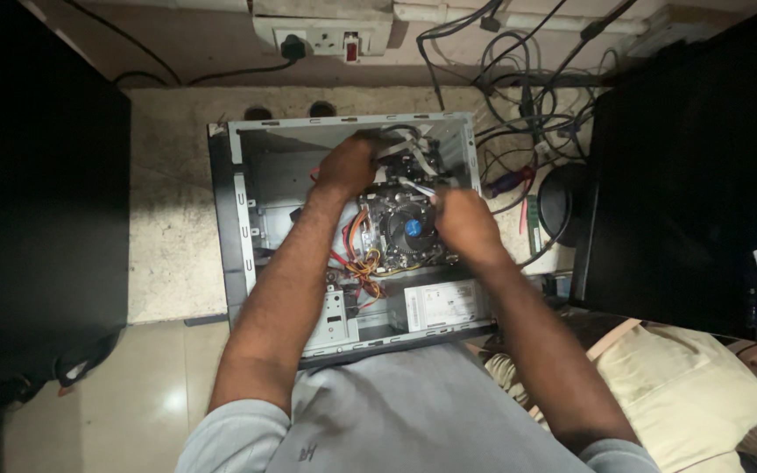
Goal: The person works inside an open desktop computer case placed on a workbench. They use a screwdriver to loosen, adjust, and reposition internal components and cables around the motherboard and cooling fan, steadying parts with the other hand while working through the interior of the case.
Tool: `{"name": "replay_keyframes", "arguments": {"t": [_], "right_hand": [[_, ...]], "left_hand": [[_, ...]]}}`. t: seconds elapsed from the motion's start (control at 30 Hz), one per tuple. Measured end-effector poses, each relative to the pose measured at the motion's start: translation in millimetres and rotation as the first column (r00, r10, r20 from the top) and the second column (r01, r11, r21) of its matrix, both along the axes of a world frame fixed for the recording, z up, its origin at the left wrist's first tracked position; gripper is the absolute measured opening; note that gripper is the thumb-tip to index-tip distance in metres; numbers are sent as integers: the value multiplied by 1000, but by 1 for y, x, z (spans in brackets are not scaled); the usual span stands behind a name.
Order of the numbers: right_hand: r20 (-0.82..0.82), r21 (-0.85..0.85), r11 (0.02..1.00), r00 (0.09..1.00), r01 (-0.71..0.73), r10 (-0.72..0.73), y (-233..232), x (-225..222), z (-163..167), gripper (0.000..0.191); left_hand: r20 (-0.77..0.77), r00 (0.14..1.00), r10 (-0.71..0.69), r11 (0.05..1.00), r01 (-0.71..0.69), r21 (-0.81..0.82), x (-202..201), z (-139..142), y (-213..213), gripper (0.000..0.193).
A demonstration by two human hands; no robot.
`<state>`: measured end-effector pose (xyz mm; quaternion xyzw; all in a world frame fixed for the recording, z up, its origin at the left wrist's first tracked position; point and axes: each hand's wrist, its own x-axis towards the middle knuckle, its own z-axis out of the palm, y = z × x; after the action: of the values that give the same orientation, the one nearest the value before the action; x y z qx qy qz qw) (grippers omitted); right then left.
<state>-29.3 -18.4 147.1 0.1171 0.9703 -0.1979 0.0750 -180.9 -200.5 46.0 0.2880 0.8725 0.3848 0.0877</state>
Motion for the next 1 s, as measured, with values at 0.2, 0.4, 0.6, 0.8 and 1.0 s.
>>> {"name": "replay_keyframes", "arguments": {"t": [0.2,0.4,0.6,0.8,1.0], "right_hand": [[-44,-50,997,998,-51,49,5,4,6,24],[-96,50,989,985,-139,144,-1,2,9,39],[-105,147,980,983,-137,154,-9,9,15,35],[-90,179,977,987,-115,132,-16,-1,10,42],[-105,216,968,983,-128,153,-3,8,26,38]], "left_hand": [[-67,998,0,999,3,41,1,1,-2,44],[-10,1000,7,999,-7,-44,2,6,1,39],[-12,1000,7,1000,-7,-12,0,0,-2,40],[-84,996,-43,998,47,50,0,0,0,44],[2,999,-38,999,38,3,1,4,-2,51]]}}
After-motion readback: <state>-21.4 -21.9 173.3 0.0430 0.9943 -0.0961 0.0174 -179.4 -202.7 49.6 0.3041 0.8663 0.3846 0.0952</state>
